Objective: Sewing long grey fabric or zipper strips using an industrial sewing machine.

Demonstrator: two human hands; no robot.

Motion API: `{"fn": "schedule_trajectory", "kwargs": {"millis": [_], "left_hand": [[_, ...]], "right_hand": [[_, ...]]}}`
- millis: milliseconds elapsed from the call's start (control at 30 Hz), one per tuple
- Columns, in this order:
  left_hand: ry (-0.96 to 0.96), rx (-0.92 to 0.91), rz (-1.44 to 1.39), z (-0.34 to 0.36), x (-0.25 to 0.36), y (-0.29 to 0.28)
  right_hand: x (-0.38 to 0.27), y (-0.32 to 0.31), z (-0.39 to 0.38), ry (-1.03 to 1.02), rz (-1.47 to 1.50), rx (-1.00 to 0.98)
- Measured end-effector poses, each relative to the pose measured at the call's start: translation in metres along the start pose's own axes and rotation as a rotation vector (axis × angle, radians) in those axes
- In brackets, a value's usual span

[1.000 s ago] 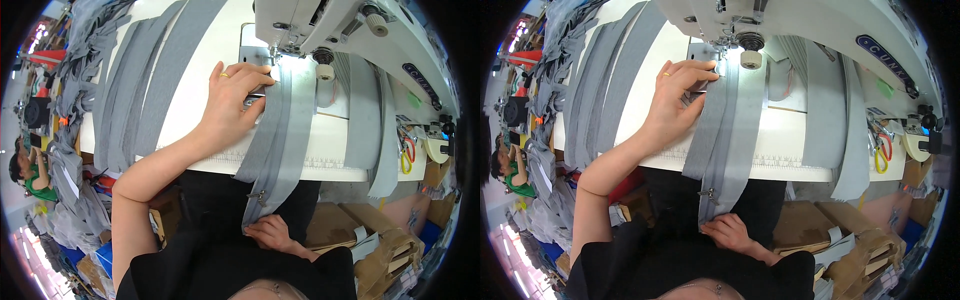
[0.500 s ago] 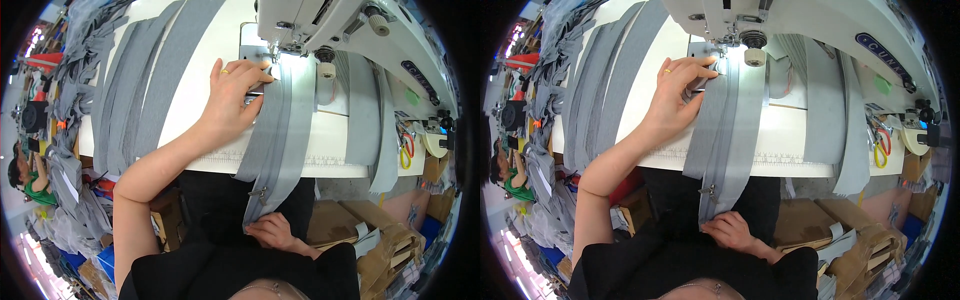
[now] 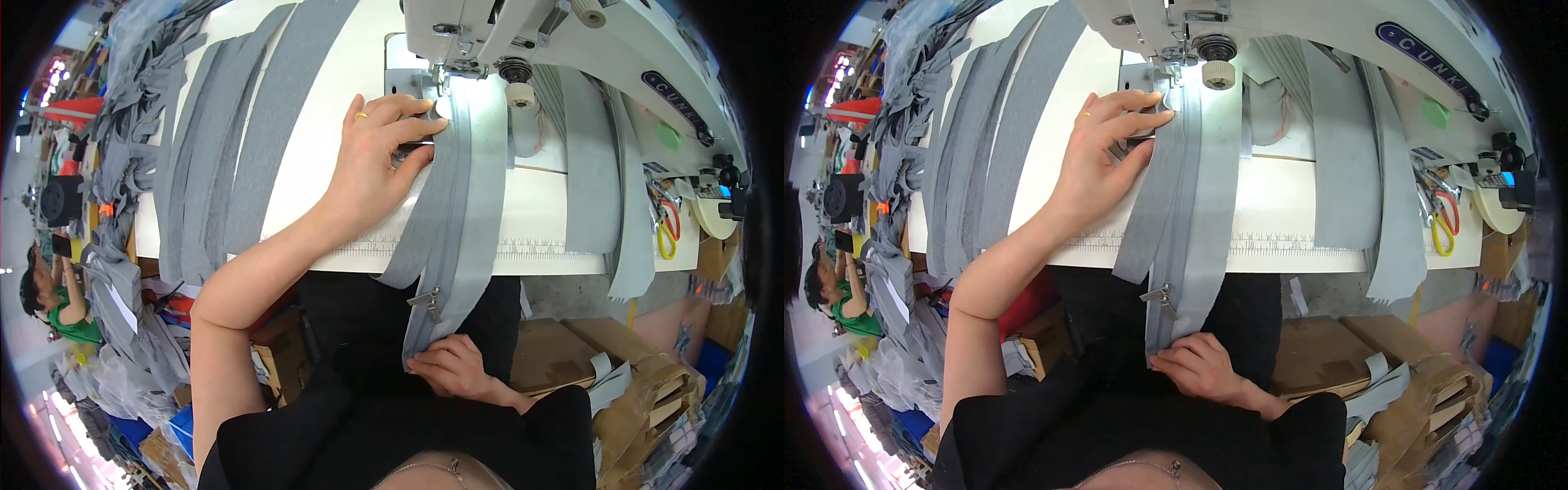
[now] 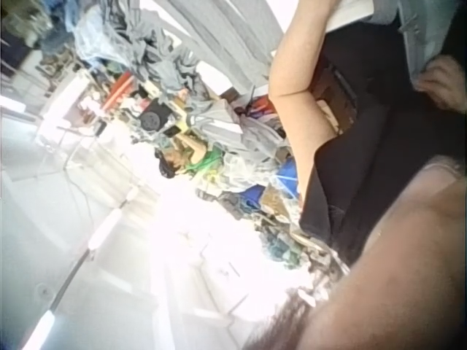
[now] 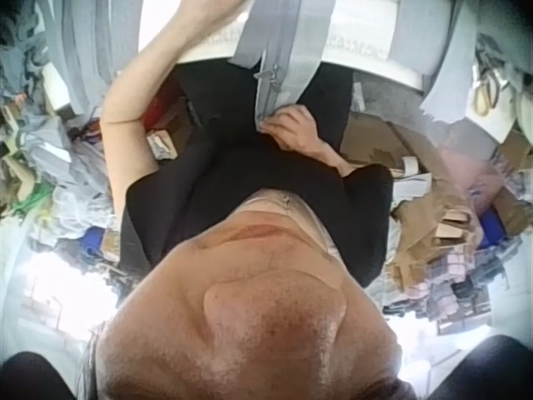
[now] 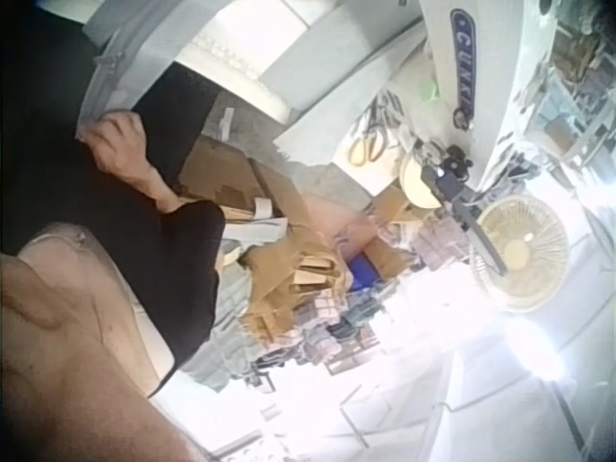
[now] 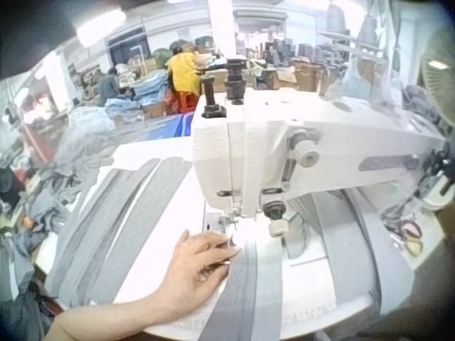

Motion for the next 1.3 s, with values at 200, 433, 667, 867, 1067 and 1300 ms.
{"fn": "schedule_trajectory", "kwargs": {"millis": [200, 433, 667, 867, 1067, 1300], "left_hand": [[-0.002, 0.012, -0.015, 0.001, 0.000, 0.000], [-0.026, 0.027, -0.041, 0.001, -0.003, 0.001], [-0.144, -0.012, -0.318, 0.003, -0.012, 0.006], [0.055, -0.015, -0.118, 0.001, 0.004, 0.006], [0.120, -0.077, 0.061, 0.005, 0.015, 0.013], [-0.249, 0.017, -0.428, 0.005, -0.013, 0.007]], "right_hand": [[0.002, -0.006, 0.007, 0.006, -0.023, 0.028], [0.006, -0.016, 0.020, 0.024, -0.049, 0.063], [0.014, -0.029, 0.041, 0.024, -0.068, 0.139], [0.017, -0.032, 0.049, 0.038, -0.057, 0.160], [0.021, -0.032, 0.046, 0.060, -0.067, 0.174], [0.023, -0.031, 0.045, 0.068, -0.050, 0.174]]}}
Point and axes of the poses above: each hand's wrist, its own z-axis towards the middle knuckle, its own y-axis out of the palm, x = y × z, the point moved 9 cm from there along z, towards the middle knuckle, and after that the axes turned 8 degrees about -y, right-handed, at the moved point
